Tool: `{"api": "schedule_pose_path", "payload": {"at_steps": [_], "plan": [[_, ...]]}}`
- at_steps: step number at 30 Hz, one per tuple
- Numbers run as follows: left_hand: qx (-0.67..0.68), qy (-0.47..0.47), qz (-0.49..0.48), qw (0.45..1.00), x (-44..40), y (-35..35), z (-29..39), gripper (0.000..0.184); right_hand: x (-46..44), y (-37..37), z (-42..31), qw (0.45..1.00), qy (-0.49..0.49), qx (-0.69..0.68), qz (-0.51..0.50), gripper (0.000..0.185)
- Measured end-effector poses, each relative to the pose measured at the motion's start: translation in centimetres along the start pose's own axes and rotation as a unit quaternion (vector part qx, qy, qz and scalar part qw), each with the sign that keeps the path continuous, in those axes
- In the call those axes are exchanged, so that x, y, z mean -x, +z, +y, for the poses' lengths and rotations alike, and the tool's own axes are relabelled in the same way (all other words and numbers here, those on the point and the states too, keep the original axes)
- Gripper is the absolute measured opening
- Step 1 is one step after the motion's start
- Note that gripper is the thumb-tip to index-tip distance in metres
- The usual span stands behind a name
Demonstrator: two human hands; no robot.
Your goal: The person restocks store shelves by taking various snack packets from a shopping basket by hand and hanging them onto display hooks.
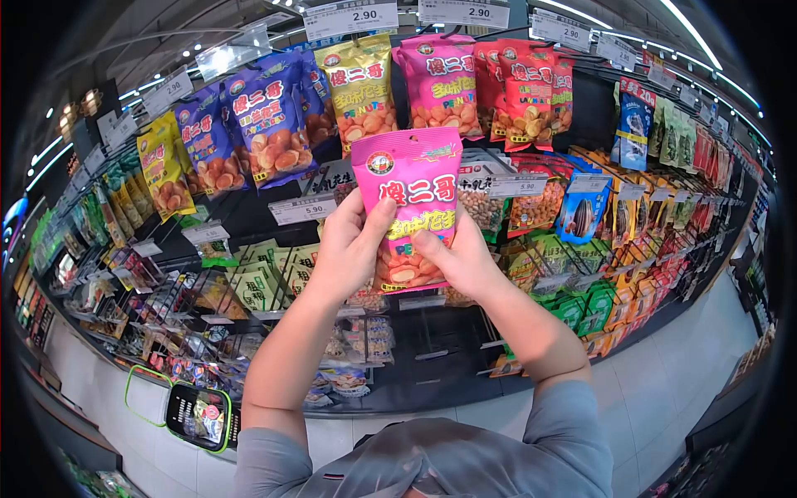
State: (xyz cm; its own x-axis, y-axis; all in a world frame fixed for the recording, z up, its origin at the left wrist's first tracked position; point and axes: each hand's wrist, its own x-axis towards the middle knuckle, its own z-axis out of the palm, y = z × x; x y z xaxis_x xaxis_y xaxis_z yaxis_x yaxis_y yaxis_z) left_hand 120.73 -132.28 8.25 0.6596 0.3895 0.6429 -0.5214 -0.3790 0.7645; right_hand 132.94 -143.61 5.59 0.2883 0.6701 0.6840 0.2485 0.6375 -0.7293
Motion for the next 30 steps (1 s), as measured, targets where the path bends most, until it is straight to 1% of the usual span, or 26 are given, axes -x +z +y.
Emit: {"api": "schedule_pose_path", "payload": {"at_steps": [2,5,7,8,9,10,11,13,17,19,23,27,29,30], "plan": [[0.017,0.014,-0.001,1.000,-0.2,-0.2,-0.5,0.029,0.1,0.3,-0.3,1.000,-0.014,0.000,0.001,0.051],[0.032,0.015,-0.002,0.999,0.1,0.1,0.8,0.031,0.5,0.9,-0.5,1.000,-0.018,-0.020,0.006,0.050],[0.031,0.007,-0.011,0.999,0.4,-0.1,0.7,0.030,0.7,1.4,-1.0,0.999,-0.006,-0.038,0.022,0.047],[0.050,0.011,-0.007,0.999,0.6,0.0,0.7,0.030,0.7,1.7,-1.2,0.999,-0.013,-0.029,0.033,0.043],[0.068,0.016,-0.002,0.998,0.8,-0.1,0.6,0.030,0.5,1.9,-1.3,0.999,-0.015,-0.024,0.036,0.043],[0.016,-0.010,-0.008,1.000,1.2,-0.4,0.7,0.033,0.3,2.0,-1.4,0.998,-0.018,-0.013,0.054,0.041],[0.026,0.010,-0.018,0.999,1.6,-0.3,0.8,0.038,0.2,2.2,-1.5,0.997,-0.019,-0.003,0.072,0.039],[-0.018,-0.023,-0.046,0.999,2.1,-0.8,0.7,0.038,-0.1,2.9,-1.9,0.996,-0.021,-0.022,0.083,0.036],[0.017,-0.025,-0.051,0.998,2.4,-1.1,0.9,0.037,0.1,3.5,-2.2,0.993,-0.042,0.012,0.109,0.037],[-0.002,-0.020,-0.041,0.999,2.5,-0.9,1.0,0.032,0.1,3.5,-3.1,0.993,-0.035,0.009,0.112,0.036],[0.013,-0.022,-0.036,0.999,1.5,0.0,1.3,0.030,-0.5,1.7,-3.5,0.994,-0.031,-0.010,0.108,0.034],[-0.039,0.013,-0.025,0.999,-0.1,2.1,0.8,0.035,-1.2,-1.4,-3.8,0.995,-0.021,-0.028,0.098,0.034],[-0.028,-0.070,-0.021,0.997,-1.0,3.4,1.1,0.034,-1.7,-3.2,-4.2,0.995,-0.017,-0.031,0.090,0.034],[0.033,-0.029,-0.017,0.999,-1.5,4.5,0.7,0.032,-2.1,-4.0,-4.3,0.996,-0.025,-0.022,0.088,0.035]]}}
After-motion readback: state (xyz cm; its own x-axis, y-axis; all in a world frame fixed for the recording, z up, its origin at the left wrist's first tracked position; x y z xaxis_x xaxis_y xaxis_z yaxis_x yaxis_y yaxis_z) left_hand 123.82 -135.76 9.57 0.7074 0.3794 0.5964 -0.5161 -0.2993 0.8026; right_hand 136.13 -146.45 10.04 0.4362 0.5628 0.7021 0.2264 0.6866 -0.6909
